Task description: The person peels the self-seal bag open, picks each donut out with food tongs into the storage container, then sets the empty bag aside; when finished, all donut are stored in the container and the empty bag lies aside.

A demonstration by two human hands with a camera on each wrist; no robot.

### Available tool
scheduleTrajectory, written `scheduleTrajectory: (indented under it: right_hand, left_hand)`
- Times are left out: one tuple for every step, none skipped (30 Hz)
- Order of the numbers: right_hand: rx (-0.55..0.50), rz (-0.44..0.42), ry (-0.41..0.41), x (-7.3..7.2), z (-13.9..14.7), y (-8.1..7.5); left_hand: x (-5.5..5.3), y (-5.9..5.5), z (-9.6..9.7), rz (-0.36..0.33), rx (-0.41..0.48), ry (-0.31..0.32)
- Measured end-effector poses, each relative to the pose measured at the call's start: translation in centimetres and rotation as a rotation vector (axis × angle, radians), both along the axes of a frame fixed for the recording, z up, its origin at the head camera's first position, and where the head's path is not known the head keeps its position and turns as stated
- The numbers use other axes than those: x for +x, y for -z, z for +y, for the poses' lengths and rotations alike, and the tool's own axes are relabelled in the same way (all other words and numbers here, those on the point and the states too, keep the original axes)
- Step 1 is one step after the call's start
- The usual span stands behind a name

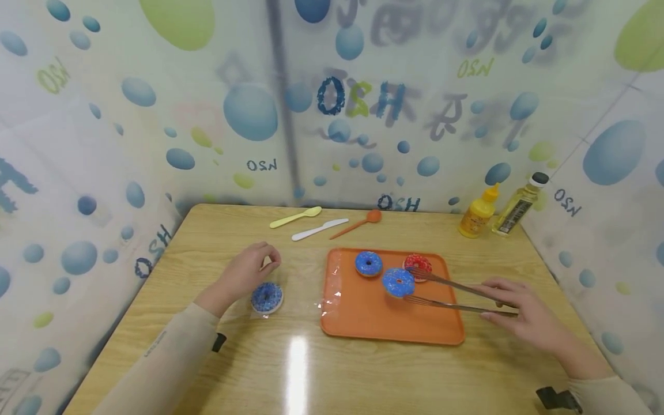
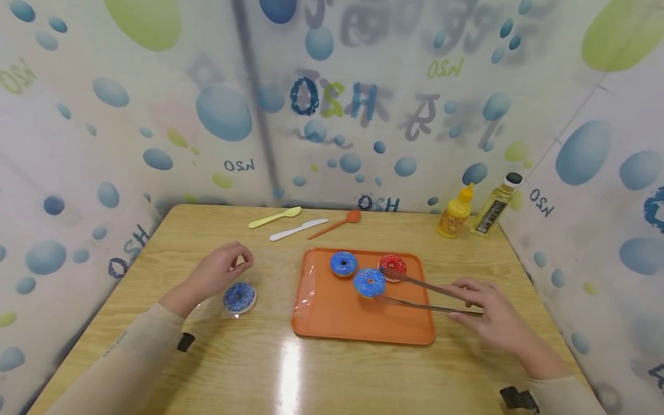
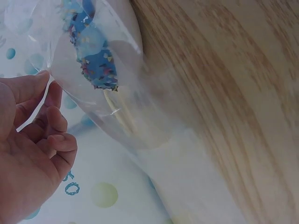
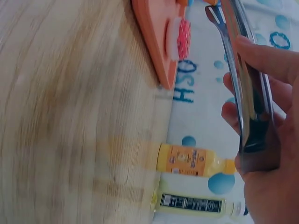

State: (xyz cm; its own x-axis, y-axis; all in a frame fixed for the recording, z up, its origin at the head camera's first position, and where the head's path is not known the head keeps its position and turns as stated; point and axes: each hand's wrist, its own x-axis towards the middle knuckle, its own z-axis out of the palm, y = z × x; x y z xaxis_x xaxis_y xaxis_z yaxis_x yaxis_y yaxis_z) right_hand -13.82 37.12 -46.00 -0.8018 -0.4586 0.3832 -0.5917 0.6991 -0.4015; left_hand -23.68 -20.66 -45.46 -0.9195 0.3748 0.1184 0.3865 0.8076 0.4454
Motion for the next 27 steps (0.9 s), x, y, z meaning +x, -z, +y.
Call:
scheduleTrajectory:
  right_hand:
    - [0.003,0.007,-0.008,0.0,0.4,0.0]
    - [0.001,0.006,-0.018,0.0,0.8,0.0]
    - [0.002,0.007,-0.025,0.0,1.2,0.0]
    - [0.010,0.015,-0.029,0.0,1.5,0.0]
    - [0.014,0.016,-0.039,0.1,1.7,0.0]
    - [0.018,0.017,-0.046,0.1,2.0,0.0]
    - [0.012,0.003,-0.059,0.1,2.2,0.0]
    - [0.009,-0.006,-0.069,0.2,2.4,0.0]
    - [0.011,-0.015,-0.074,0.3,2.6,0.0]
    - [0.013,-0.024,-0.077,0.4,2.7,0.0]
    - [0.011,-0.037,-0.079,0.5,2.9,0.0]
    - [0.014,-0.048,-0.076,0.6,3.1,0.0]
    - [0.013,-0.061,-0.071,0.7,3.3,0.1]
    - [0.019,-0.065,-0.060,0.8,3.4,0.1]
    - [0.023,-0.075,-0.053,0.9,3.5,0.2]
    - [0.028,-0.081,-0.047,1.0,3.6,0.2]
    - [0.030,-0.090,-0.044,1.0,3.7,0.3]
    - [0.032,-0.096,-0.042,1.1,3.8,0.3]
    - [0.031,-0.103,-0.041,1.1,3.8,0.4]
    - [0.032,-0.107,-0.041,1.2,3.9,0.4]
    - [0.028,-0.113,-0.044,1.2,3.9,0.5]
    - [0.027,-0.115,-0.044,1.3,4.0,0.5]
    - [0.024,-0.119,-0.045,1.3,4.0,0.6]
    - [0.025,-0.119,-0.045,1.3,4.1,0.6]
    - [0.025,-0.119,-0.043,1.3,4.1,0.7]
    - [0.026,-0.119,-0.041,1.4,4.1,0.7]
    - [0.025,-0.116,-0.041,1.4,4.2,0.8]
  left_hand:
    - [0.0,0.0,0.0,0.000,0.000,0.002]
    - [0.0,0.0,0.0,0.001,0.003,0.006]
    - [0.0,0.1,0.0,0.001,0.004,0.006]
    - [0.0,0.1,-0.1,0.004,0.004,0.007]
    - [0.0,0.1,-0.1,0.008,0.006,0.007]
    - [0.0,0.1,-0.1,0.010,0.005,0.005]
    - [0.0,0.1,-0.2,0.014,0.006,0.004]
    - [0.0,0.2,-0.2,0.015,0.006,0.004]
    - [0.0,0.2,-0.2,0.016,0.003,0.003]
    - [-0.1,0.2,-0.2,0.016,0.002,0.003]
    - [-0.1,0.2,-0.2,0.016,0.000,0.003]
    - [-0.1,0.3,-0.2,0.015,-0.002,0.003]
    - [-0.1,0.3,-0.2,0.015,-0.005,0.005]
    - [-0.1,0.3,-0.2,0.014,-0.008,0.006]
    - [-0.2,0.3,-0.1,0.015,-0.009,0.005]
    - [-0.1,0.3,-0.1,0.014,-0.009,0.004]
    - [-0.1,0.3,-0.1,0.013,-0.011,0.003]
    - [-0.1,0.3,0.0,0.012,-0.011,0.002]
    - [-0.1,0.2,0.0,0.012,-0.010,0.001]
    - [-0.1,0.2,0.0,0.013,-0.009,0.001]
    - [-0.1,0.2,0.0,0.013,-0.008,0.001]
    - [0.0,0.2,0.1,0.014,-0.008,0.002]
    - [0.0,0.1,0.1,0.015,-0.007,0.002]
    - [0.0,0.1,0.1,0.015,-0.007,0.002]
    - [0.0,0.1,0.1,0.015,-0.007,0.002]
    - [-0.1,0.0,0.1,0.015,-0.007,0.004]
    - [-0.1,0.0,0.1,0.014,-0.007,0.005]
